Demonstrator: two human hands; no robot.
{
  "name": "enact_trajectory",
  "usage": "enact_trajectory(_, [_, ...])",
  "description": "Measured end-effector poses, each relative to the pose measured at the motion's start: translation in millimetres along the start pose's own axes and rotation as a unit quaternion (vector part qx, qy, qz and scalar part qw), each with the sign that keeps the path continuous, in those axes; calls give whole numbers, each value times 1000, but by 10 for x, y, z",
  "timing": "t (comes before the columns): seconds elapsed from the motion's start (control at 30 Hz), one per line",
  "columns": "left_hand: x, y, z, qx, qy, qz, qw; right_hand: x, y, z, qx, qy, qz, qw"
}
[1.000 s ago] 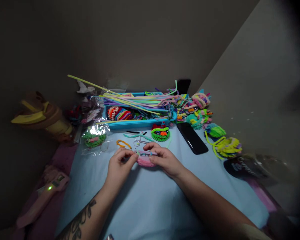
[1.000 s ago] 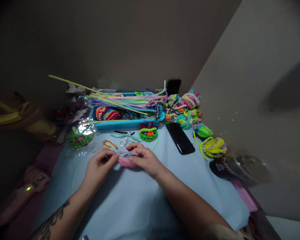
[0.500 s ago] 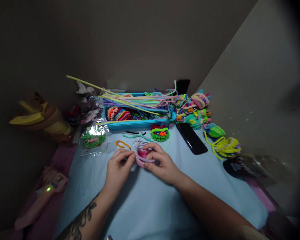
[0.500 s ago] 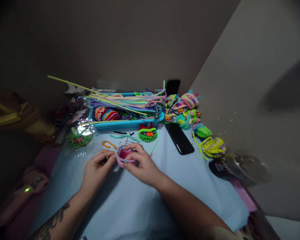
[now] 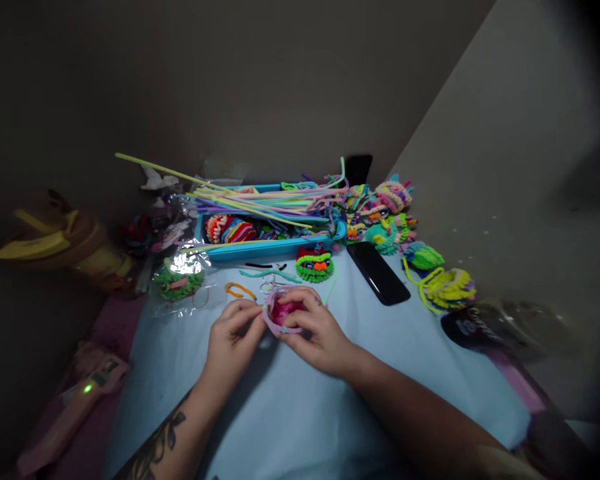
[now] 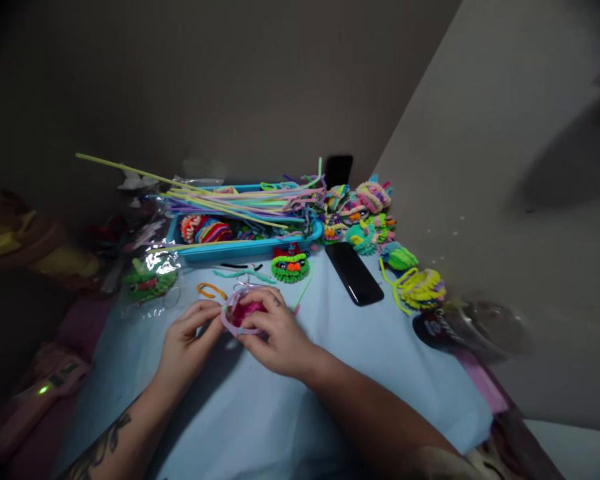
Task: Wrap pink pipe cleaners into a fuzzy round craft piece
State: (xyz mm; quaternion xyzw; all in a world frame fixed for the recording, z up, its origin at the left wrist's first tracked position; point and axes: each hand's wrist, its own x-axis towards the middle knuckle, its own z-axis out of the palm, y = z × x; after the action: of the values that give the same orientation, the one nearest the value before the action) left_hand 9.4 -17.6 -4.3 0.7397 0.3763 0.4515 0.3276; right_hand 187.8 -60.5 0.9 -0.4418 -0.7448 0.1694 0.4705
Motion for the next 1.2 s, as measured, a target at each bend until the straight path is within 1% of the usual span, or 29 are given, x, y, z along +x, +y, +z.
enact_trajectory(0.17, [-15,19,-6,61,6,14,998,14,-3,-16,18,-2,6,1000])
enact_trajectory(0.27, [-42,31,17,82,6,-17,996,7,1,2,-2,-9,7,1000])
enact_trajectory(0.37, [-57,21,45,67,-2,-70,995,-8,9,40,-24,-17,6,1000])
enact_trajectory(0.43, [-55,15,58,54,-10,-94,994,-13,10,61,-33,-21,4,999])
enact_trajectory(0.6, [-22,47,60,16,-13,-110,994,-15,4,70,-31,-24,5,999])
enact_trajectory(0.77, [5,89,54,-18,-14,-127,992,-10,7,63,-5,-15,26,1000])
enact_trajectory(0.9, [6,67,60,-36,-12,-140,989,0,-8,63,17,-12,36,999])
enact_trajectory(0.97, [11,36,54,-53,-13,-143,988,0,-18,60,29,-9,56,998])
enact_trajectory(1.07, [25,-1,32,-84,-30,-147,985,-6,-14,43,64,6,108,992])
enact_trajectory(1.2, [44,13,6,-89,-50,-151,983,-3,30,-1,115,11,166,979])
